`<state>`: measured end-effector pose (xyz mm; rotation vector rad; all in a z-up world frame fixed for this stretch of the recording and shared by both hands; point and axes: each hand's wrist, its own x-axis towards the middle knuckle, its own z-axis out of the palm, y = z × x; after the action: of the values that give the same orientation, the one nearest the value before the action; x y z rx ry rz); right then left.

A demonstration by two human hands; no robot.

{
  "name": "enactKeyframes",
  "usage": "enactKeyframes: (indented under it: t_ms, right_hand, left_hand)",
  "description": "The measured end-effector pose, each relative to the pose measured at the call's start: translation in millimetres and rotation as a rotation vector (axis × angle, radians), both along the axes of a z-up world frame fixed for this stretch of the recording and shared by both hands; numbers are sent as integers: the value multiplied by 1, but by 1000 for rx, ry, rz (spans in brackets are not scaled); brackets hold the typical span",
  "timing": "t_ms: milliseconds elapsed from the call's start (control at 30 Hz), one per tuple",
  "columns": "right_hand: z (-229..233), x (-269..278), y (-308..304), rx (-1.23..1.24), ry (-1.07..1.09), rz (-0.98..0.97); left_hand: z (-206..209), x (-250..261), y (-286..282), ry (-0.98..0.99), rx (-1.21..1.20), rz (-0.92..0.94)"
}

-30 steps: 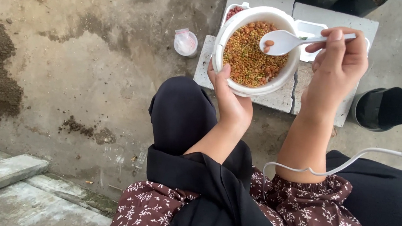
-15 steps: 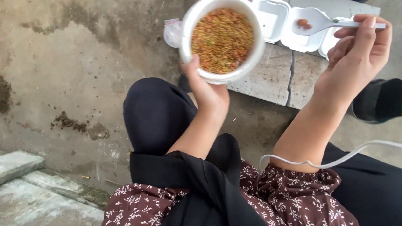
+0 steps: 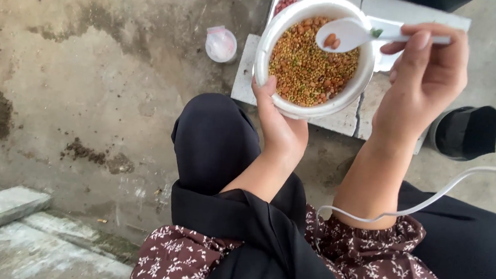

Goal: The person is mixing different varieties of seeds in a white bowl using a plastic spoon, occasionally adding more seeds from nearby containers.

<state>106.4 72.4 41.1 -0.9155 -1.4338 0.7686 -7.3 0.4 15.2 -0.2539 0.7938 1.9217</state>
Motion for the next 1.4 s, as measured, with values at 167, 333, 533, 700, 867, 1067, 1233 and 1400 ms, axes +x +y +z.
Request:
enactKeyframes:
  t_ms: [167,333,533,700,867,1067,1233,1400]
  right_hand:
    - [-4,2,-6,3,-19,-49]
    - [-4,10,-2,146,-56,-46]
    - [-3,17,-3,-26,17,-159]
    - [-6,36,0,-275,225,-194]
    - [-14,57,11,-275,278,-287]
    - [-99,60,51,-498,291,-457]
    - [-181,29,71,-922,451,-509]
    - [-264,9,75,-975,447,-545]
  left_hand:
    - [2,3,-6,-8,-62,-1]
    - [3,8,-4,-2,-48,7]
    - [15,15,-1,5,-62,-29]
    - [19,22,3,-15,-119,-21]
    - [-3,11,14,39,-57,135]
    - [-20,-17,21,93,-85,242]
    - [-50,-29,27,146,-81,287]
    - [-52,-35,33,43,-188,207]
